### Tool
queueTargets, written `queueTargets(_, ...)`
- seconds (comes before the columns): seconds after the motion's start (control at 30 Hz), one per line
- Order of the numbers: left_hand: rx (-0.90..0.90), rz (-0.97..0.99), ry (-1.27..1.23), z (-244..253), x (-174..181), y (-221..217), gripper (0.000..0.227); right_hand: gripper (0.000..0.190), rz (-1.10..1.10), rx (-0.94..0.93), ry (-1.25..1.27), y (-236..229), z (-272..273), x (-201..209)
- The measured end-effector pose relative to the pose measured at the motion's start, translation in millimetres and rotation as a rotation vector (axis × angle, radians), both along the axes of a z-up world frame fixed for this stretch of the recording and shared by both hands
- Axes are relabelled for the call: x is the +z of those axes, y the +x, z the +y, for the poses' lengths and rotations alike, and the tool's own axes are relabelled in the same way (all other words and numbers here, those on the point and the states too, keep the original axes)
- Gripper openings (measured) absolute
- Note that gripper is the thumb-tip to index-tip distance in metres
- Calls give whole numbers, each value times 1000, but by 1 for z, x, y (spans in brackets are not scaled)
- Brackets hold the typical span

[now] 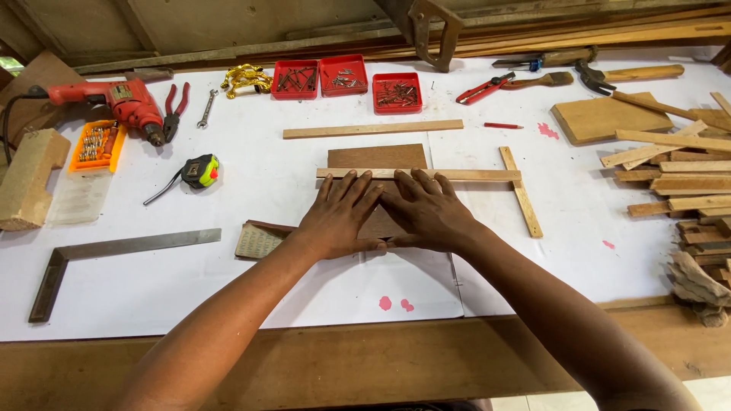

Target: Using a tape measure, pencil, and square to measure and mark wood pieces on a workbench.

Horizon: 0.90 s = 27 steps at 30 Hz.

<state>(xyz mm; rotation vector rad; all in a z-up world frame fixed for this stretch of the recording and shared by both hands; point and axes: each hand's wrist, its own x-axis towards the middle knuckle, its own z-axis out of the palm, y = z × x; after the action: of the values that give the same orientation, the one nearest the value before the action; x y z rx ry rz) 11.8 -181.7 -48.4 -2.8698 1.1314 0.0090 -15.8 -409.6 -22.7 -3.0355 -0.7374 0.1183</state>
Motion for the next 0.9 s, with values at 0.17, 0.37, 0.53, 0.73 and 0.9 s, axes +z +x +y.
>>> queueTargets(0.17,6,-10,-39,-6,-6,19,113,96,-8,-3,15,22,-7,-3)
queueTargets(0.37,13,-5,-72,-6,-7,36,112,95,0,18,14,43,-10,-5)
queueTargets(0.53,-16,-51,-69,-4,3,40,110,95,5,19,26,44,-5,4)
queueTargets(0.73,-6,-103,-246,-8,-12,66,84,94,-39,55,134,51,-22,-12)
queueTargets(0.9,32,-151,-461,-26,-6,86,30,56,-308,-143,214,71,-48,-21)
